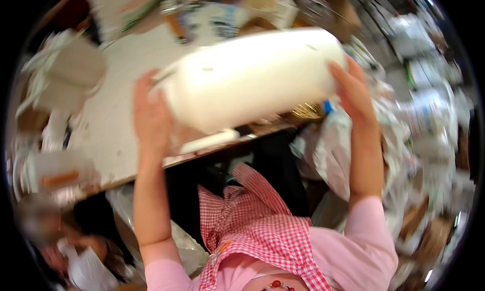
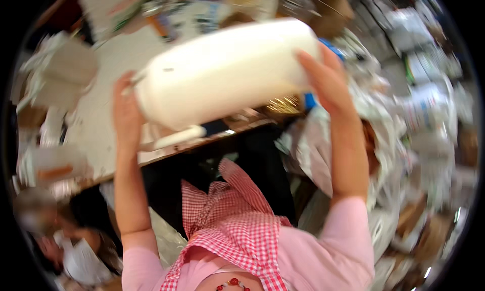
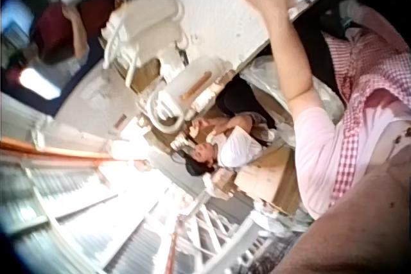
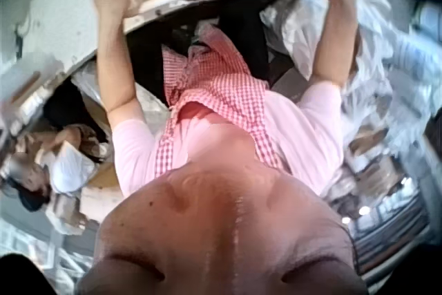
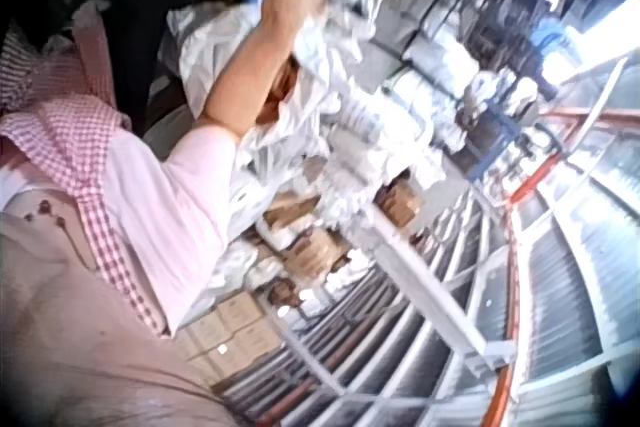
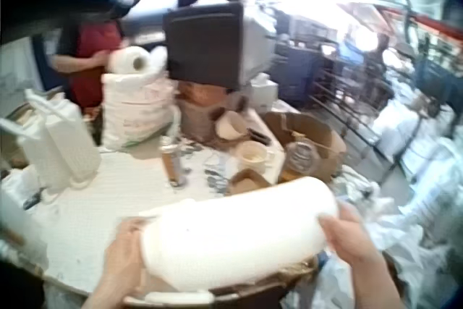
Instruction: The person assembles thermal flasks by attaching handles to the outer shells, picking small metal fasteners from a tray using a tool, and inserting them into the handle attachment points on the flasks.
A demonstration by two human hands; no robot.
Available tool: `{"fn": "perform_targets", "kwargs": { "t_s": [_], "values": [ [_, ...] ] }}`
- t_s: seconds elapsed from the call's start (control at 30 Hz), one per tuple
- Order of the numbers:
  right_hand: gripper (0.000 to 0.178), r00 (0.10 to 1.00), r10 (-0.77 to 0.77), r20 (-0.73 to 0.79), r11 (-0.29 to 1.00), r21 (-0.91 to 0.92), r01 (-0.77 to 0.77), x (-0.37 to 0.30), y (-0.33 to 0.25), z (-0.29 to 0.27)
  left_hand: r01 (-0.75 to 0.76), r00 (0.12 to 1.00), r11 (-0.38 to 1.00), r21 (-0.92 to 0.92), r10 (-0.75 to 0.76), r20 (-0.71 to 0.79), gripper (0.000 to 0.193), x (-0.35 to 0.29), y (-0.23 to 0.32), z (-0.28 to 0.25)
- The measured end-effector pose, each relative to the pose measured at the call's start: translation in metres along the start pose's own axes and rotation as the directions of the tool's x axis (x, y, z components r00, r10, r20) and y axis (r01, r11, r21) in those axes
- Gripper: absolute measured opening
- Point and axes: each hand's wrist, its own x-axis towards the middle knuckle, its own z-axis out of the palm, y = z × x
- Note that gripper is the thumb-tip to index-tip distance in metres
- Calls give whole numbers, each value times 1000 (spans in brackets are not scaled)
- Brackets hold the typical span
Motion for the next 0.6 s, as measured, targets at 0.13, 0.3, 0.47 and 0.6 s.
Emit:
{"fn": "perform_targets", "kwargs": {
  "t_s": [0.13,0.3,0.47,0.6],
  "values": [
    [34,994,-111,23,961,-251,113,3,3,2,-105,980,970,-218,139,146,46,25,70,9],
    [36,891,-13,-454,959,-259,-118,-107,-7,-124,-112,958,985,-130,141,249,45,32,81,21],
    [15,918,-20,-395,125,-912,-390,-198,73,-164,-103,955,979,-177,147,257,46,28,72,22],
    [19,999,-6,-33,-89,-995,-33,-194,138,-169,-77,958,979,-189,125,257,46,26,71,22]
  ]
}}
